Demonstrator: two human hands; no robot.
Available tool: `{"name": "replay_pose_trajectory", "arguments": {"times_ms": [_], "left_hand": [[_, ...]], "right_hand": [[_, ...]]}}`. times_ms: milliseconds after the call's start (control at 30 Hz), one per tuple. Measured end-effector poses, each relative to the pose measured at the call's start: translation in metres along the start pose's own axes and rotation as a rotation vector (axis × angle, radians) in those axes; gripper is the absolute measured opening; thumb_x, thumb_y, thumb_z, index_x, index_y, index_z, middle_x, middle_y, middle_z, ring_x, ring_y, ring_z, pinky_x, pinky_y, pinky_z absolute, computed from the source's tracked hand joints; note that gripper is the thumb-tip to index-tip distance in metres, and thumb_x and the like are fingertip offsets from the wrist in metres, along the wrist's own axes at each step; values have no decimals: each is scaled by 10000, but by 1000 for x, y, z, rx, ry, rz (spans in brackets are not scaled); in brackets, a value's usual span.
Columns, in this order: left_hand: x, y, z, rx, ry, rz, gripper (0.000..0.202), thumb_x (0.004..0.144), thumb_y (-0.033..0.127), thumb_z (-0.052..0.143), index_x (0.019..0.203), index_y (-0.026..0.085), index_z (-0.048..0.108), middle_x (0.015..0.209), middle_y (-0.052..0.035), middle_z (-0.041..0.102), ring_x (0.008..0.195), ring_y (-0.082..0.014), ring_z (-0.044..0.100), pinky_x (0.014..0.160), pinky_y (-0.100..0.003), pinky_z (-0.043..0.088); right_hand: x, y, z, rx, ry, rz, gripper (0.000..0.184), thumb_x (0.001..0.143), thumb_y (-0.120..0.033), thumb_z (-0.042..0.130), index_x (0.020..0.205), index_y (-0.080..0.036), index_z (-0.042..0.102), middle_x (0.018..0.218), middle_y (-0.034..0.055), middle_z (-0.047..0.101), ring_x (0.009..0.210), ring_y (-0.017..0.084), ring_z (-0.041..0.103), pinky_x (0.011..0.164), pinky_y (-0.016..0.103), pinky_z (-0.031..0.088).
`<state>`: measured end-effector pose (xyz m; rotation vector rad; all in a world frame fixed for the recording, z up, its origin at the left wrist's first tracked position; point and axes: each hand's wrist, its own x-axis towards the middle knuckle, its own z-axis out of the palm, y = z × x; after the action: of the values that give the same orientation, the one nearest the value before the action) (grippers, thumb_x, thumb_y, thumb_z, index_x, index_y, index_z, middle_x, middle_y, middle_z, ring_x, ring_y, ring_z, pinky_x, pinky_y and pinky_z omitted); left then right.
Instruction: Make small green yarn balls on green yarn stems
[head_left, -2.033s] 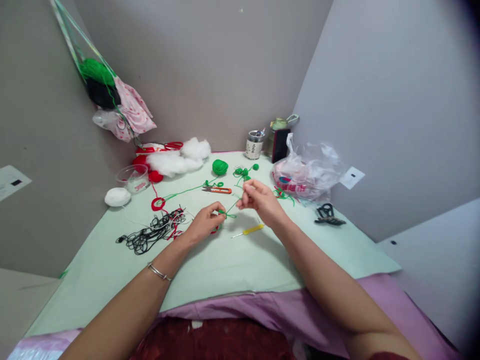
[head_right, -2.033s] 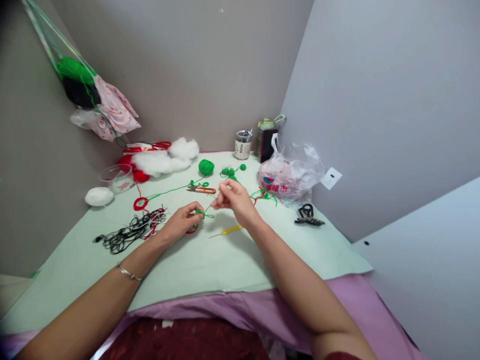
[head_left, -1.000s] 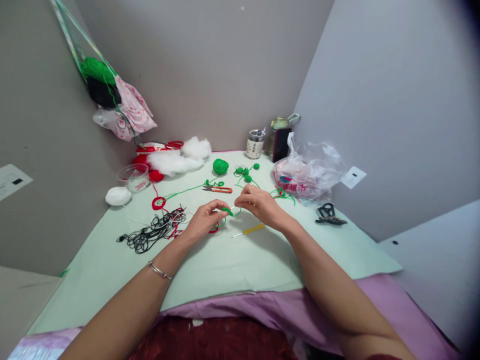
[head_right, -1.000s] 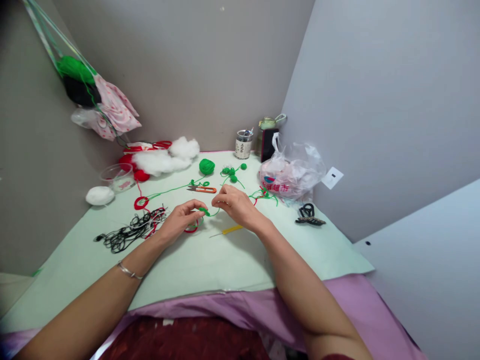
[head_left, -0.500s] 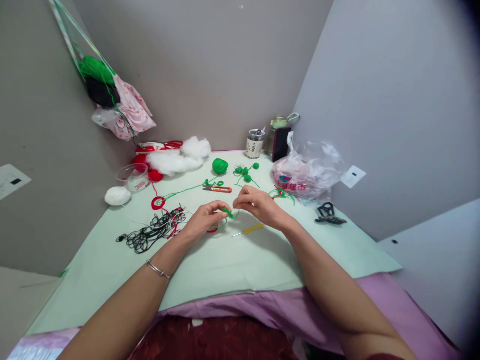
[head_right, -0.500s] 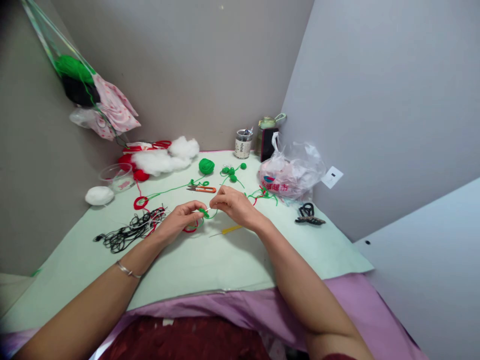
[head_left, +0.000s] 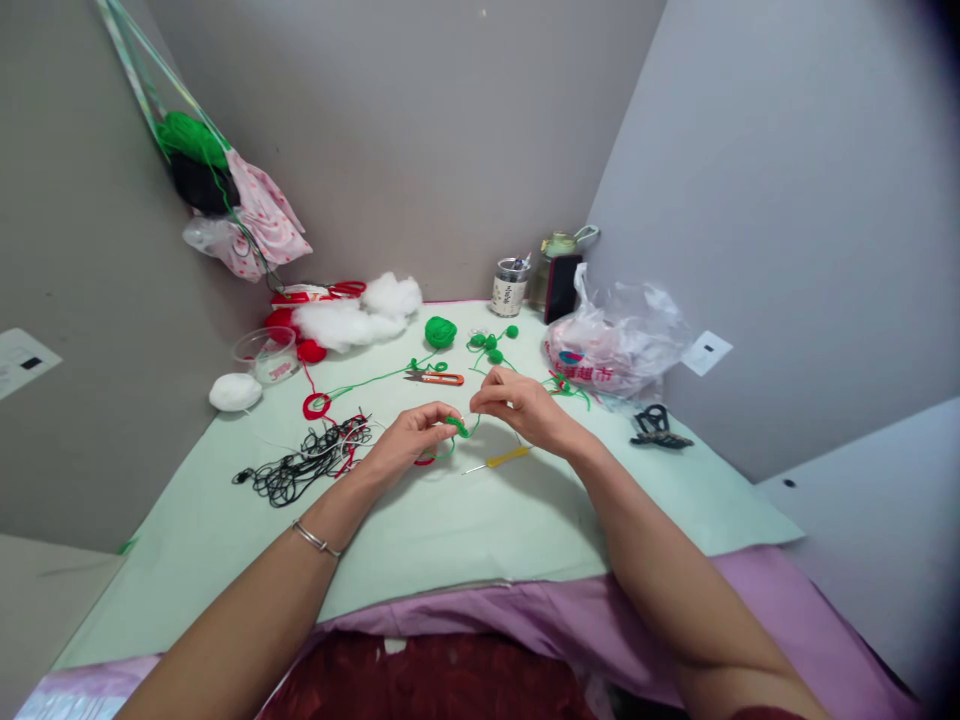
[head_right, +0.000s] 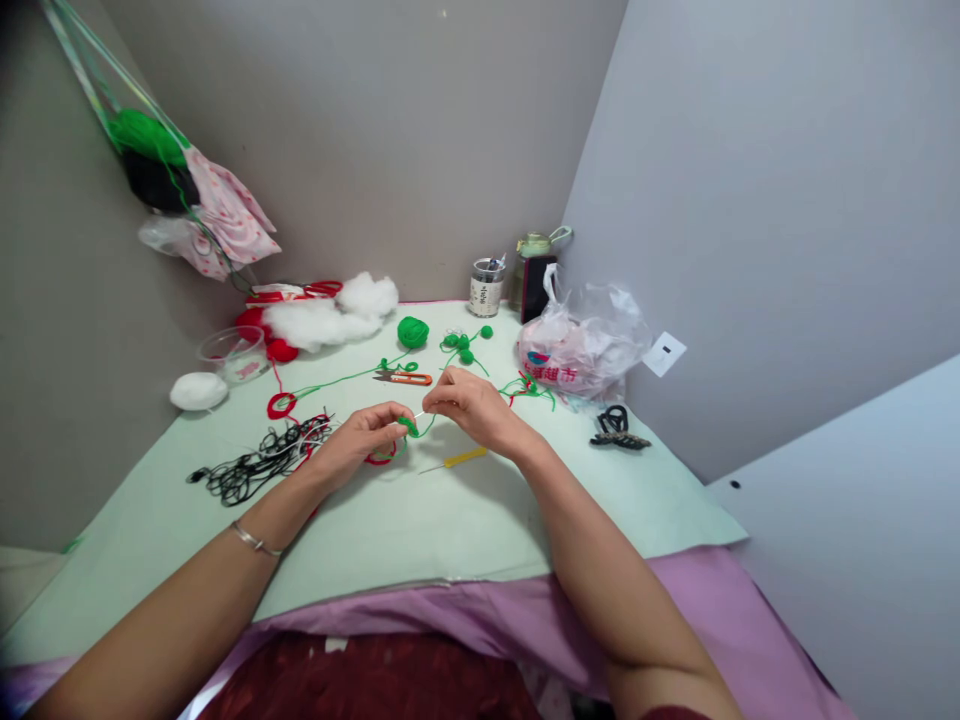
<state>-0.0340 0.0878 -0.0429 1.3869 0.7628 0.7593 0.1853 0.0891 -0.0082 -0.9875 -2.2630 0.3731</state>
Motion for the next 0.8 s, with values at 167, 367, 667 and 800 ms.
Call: {"name": "replay_pose_trajectory", "arguments": {"times_ms": [167,367,667,800], "left_hand": [[-1,1,0,9,1,8,236,784,357,654,924,172,610,764,22,527,533,-54,347,505,-212,255],[-1,3,1,12,-1,7,249,776,364,658,922,169,609,752,19,529,530,-53,347,506,-209,260],[-1,1,1,2,-26,12,202,791,339,648,915,183,617,778,27,537,532,-44,358,518,-207,277],[0,0,1,3,-14,6,223,782,348,656,922,178,618,758,25,535,530,-49,360,511,-208,273]], "right_hand": [[0,-1,1,-10,-5,-12,157,915,-209,567,889,-226,721,850,29,574,808,138,554,719,257,419],[0,2,2,11,5,-34,145,910,-209,579,889,-219,722,841,29,571,796,135,553,714,253,421],[0,-2,3,8,-16,-30,147,910,-205,579,888,-222,723,838,31,569,810,141,552,711,256,419],[0,-1,3,-6,-10,-30,142,905,-193,586,882,-218,724,836,28,566,807,136,550,715,255,416]]}}
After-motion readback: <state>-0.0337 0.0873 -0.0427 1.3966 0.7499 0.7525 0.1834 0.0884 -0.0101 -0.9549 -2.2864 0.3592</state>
